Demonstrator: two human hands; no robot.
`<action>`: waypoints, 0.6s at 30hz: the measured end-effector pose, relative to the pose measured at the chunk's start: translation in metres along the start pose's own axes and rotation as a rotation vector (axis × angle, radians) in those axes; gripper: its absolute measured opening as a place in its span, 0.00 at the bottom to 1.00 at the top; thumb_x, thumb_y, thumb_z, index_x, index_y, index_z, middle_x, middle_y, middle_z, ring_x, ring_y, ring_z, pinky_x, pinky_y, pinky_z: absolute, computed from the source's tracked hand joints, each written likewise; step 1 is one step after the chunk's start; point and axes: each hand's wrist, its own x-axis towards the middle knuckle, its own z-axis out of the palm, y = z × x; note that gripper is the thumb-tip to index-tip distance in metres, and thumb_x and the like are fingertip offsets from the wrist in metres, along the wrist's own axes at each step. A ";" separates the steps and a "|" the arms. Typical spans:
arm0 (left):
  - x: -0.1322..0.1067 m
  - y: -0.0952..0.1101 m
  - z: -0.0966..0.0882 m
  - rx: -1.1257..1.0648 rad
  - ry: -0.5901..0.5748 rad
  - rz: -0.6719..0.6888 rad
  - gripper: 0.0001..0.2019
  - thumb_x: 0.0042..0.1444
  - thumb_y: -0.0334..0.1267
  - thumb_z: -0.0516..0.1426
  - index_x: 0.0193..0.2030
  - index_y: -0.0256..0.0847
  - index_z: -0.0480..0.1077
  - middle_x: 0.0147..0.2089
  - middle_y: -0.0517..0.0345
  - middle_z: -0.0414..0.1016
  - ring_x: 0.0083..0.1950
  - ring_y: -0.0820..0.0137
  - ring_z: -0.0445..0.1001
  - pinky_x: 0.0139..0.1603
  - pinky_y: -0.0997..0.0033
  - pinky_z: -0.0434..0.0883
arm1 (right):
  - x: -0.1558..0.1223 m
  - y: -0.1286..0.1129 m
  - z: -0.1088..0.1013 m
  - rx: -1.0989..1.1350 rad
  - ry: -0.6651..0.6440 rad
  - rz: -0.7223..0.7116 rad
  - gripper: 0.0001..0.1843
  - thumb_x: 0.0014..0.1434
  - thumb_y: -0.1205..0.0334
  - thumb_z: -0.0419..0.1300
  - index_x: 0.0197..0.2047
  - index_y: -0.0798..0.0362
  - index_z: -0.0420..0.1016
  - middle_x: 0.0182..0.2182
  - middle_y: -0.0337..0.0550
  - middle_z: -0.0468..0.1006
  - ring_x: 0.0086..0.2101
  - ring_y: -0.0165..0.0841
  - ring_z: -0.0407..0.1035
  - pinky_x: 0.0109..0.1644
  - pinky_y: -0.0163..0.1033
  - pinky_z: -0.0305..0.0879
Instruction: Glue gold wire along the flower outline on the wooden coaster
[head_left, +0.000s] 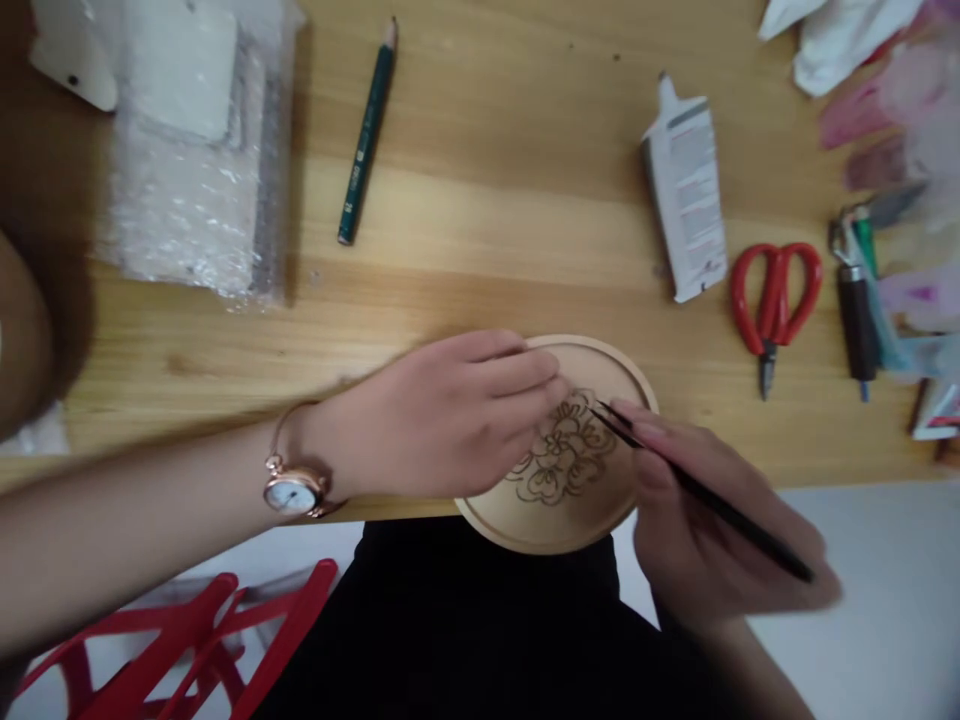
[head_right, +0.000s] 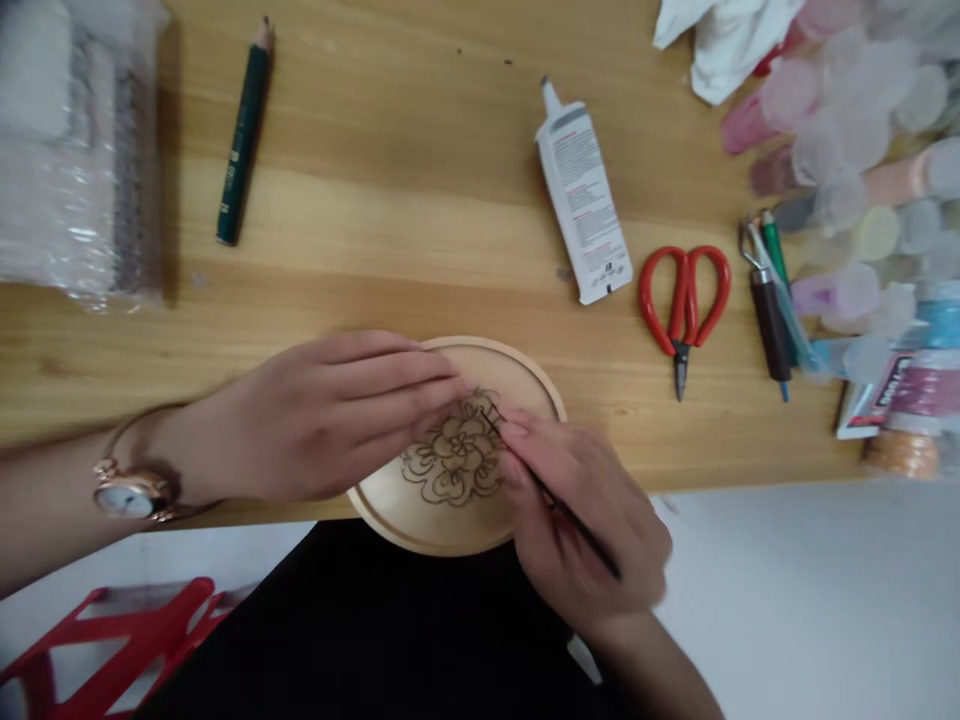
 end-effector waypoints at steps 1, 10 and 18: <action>0.000 0.000 0.001 0.012 0.014 0.008 0.16 0.68 0.30 0.45 0.45 0.33 0.74 0.50 0.57 0.78 0.49 0.71 0.75 0.50 0.68 0.72 | -0.003 -0.001 0.010 0.013 0.061 -0.010 0.25 0.52 0.76 0.64 0.52 0.47 0.75 0.42 0.39 0.82 0.41 0.36 0.78 0.46 0.45 0.76; -0.002 0.000 -0.001 0.076 0.019 0.056 0.14 0.67 0.28 0.46 0.42 0.35 0.74 0.50 0.57 0.78 0.49 0.70 0.75 0.48 0.69 0.73 | -0.004 -0.001 0.030 0.088 0.180 0.051 0.24 0.51 0.79 0.63 0.48 0.46 0.78 0.40 0.37 0.83 0.39 0.33 0.78 0.45 0.41 0.76; -0.001 0.001 -0.003 0.072 -0.021 0.071 0.14 0.67 0.29 0.47 0.43 0.33 0.74 0.52 0.53 0.77 0.50 0.68 0.74 0.48 0.67 0.73 | -0.004 0.001 0.031 0.126 0.210 0.069 0.22 0.52 0.77 0.63 0.46 0.45 0.79 0.39 0.36 0.83 0.38 0.33 0.78 0.43 0.42 0.77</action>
